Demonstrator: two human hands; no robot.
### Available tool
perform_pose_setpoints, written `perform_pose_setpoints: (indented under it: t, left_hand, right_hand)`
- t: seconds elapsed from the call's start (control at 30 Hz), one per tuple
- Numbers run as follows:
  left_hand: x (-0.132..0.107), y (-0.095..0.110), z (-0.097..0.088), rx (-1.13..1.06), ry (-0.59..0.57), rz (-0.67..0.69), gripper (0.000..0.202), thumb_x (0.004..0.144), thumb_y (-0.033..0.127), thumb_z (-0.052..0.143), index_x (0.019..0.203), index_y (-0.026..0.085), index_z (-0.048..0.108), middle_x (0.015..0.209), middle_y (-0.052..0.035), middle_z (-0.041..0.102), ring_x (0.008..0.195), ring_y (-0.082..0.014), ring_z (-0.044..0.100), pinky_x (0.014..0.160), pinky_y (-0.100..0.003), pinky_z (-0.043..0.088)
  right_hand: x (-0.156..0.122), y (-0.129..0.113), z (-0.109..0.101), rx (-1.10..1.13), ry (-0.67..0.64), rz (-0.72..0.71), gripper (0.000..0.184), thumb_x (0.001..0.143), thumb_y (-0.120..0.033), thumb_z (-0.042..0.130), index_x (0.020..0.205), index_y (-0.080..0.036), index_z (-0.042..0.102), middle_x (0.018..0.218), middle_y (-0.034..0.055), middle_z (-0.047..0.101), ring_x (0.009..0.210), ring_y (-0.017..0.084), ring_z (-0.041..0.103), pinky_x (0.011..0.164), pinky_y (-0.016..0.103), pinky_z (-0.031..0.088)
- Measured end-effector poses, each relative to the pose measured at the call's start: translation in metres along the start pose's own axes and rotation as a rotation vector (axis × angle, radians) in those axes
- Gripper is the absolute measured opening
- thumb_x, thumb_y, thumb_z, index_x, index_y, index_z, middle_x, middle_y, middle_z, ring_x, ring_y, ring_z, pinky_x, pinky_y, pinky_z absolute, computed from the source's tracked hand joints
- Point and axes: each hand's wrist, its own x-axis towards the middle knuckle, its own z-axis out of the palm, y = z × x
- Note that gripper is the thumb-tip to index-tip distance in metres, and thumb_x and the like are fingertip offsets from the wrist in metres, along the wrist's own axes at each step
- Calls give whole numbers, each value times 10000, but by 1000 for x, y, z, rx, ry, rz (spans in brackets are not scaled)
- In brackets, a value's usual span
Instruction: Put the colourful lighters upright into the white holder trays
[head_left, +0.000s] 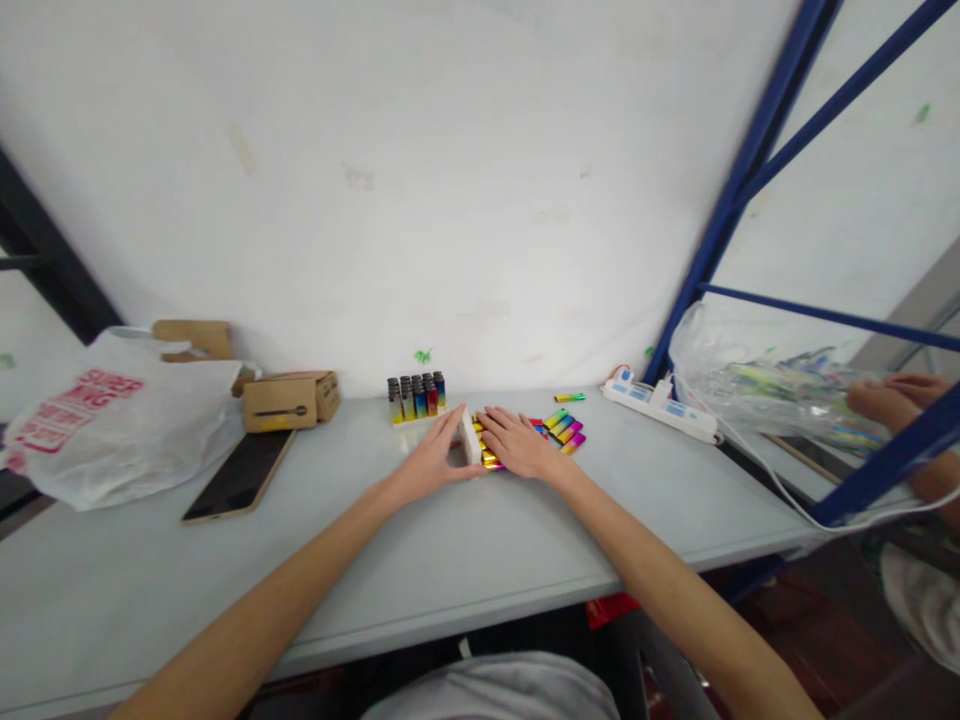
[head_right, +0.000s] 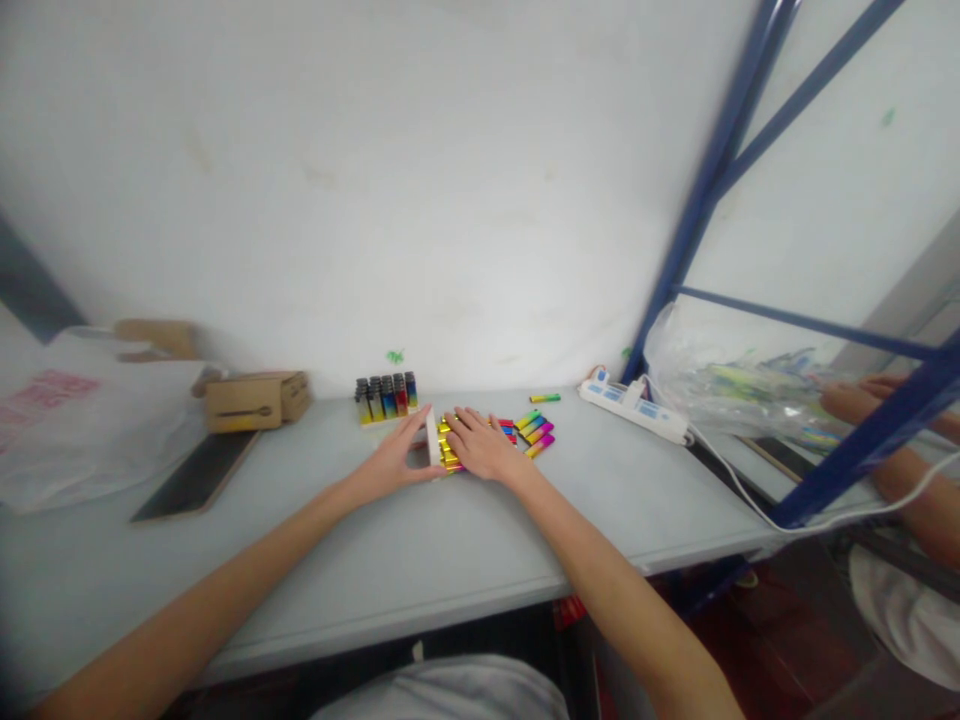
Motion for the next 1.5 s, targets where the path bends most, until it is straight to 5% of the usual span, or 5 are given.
perform_pose_setpoints:
  t: [0.37,0.63,0.9,1.2,1.5]
  left_hand:
    - [-1,4,-3,-32,-35,-30,1142,796,678,760,1664,225,173,1694,-158,271,1557,-338,308,1229,-463,386]
    - [-1,0,-3,7,-29,-16,1145,795,683,758,1668,232,170,1683,-166,303,1542,-361,332,1263,-498,308]
    - [-1,-2,-2,-41,-40,-37,1153,788,695,762,1671,259,165,1700,-152,273,1530,-361,356,1213,-480,399]
    - [0,-2,1,-53,-5,12,1139,784,673,782,1663,232,208,1688,-163,303,1546,-358,334,1234,-486,372]
    - [2,-9,4,-131,27,2,1186,720,605,857,1658,238,230,1676,-175,322,1507,-373,399,1229,-524,386]
  right_hand:
    - [-13,41,-3,-64,-66,103,548,1109,-346,218,1638,-276,345,1671,138,384,1540,330,353,1173,751,272]
    - [-15,59,-13,-48,-190,168,591,1099,-352,171,1641,-210,360,1661,125,405,1547,310,336,1185,628,381]
    - [-18,68,-17,10,-150,145,555,1076,-266,283,1604,-221,446,1613,99,487,1520,299,394,1255,548,298]
    - [-8,11,-16,81,132,47,584,1109,-389,186,1656,-212,286,1721,116,276,1587,227,256,1274,579,210]
    - [0,-26,-2,-72,2,-18,577,1094,-282,200,1643,-126,286,1698,175,311,1562,281,306,1242,640,254]
